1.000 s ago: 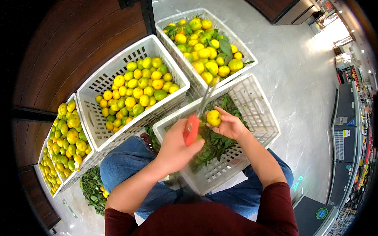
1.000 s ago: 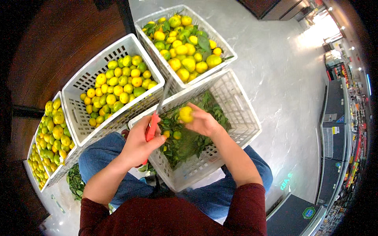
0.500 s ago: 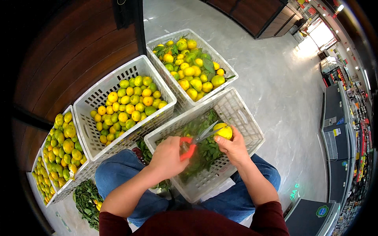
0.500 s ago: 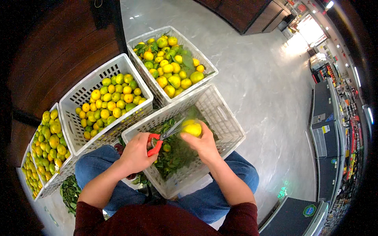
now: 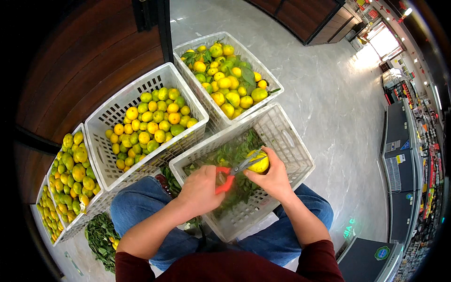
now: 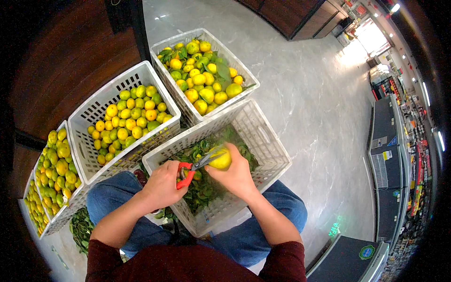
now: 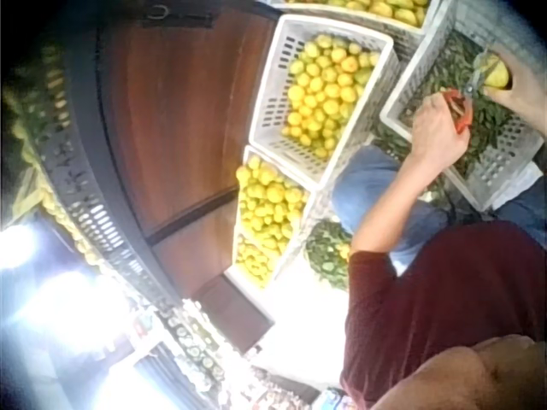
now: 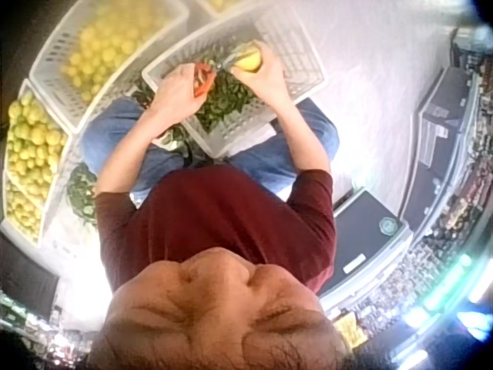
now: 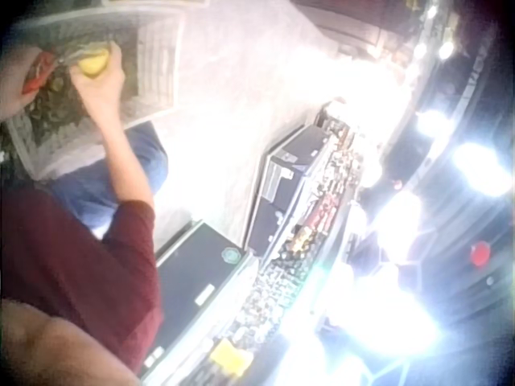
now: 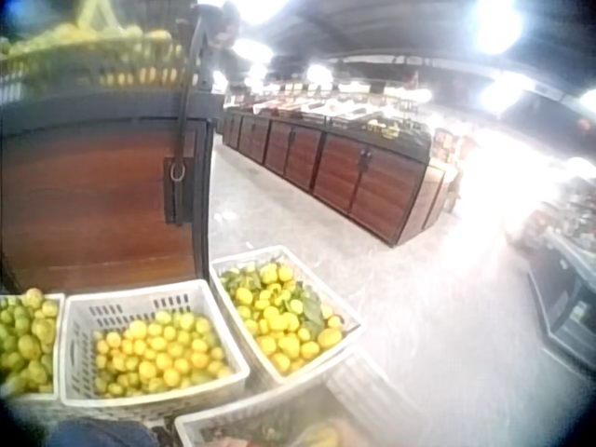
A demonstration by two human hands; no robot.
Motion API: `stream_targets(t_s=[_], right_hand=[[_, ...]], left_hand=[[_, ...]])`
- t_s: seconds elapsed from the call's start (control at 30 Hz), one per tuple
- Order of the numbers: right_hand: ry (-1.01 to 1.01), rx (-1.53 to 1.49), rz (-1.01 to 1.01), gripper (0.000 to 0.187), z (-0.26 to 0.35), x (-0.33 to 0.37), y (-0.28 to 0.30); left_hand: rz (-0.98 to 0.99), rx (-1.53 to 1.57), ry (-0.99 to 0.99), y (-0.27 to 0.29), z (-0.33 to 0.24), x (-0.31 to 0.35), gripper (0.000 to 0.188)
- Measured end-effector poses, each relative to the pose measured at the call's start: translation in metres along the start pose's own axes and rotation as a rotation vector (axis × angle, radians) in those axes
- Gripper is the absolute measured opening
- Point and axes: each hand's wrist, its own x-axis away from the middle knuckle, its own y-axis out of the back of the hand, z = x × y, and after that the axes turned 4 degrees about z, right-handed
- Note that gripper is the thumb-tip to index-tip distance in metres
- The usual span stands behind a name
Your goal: The person sits on the floor and uses red-handled shears to trim leaves and stems from small citrus fruits. They pick each fruit from a crate, cut off the foliage, and place the trimmed fruit into a separate crate while discarding the leaves into a third crate.
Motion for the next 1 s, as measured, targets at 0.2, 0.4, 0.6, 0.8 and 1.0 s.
stream_targets(t_s=[0.2, 0.4, 0.6, 0.8, 1.0], right_hand=[[0.048, 0.07, 0.011, 0.063, -0.004, 0.002, -0.002], [0.042, 0.058, -0.007, 0.062, -0.009, 0.002, -0.004], [0.034, 0.038, -0.008, 0.06, -0.009, 0.004, -0.004], [0.023, -0.021, 0.022, 0.052, -0.014, 0.005, -0.003], [-0.253, -0.589, 0.264, 0.048, -0.039, 0.002, 0.001]], left_hand=[[0.06, -0.025, 0.019, 0.0, -0.001, 0.001, 0.028], [0.066, 0.01, -0.014, 0.003, -0.003, 0.0, 0.022], [0.1, 0.015, 0.014, 0.004, -0.006, 0.0, 0.022], [0.078, 0.055, 0.042, -0.006, -0.003, -0.003, 0.024], [0.053, 0.145, -0.049, -0.003, 0.005, -0.002, 0.034]])
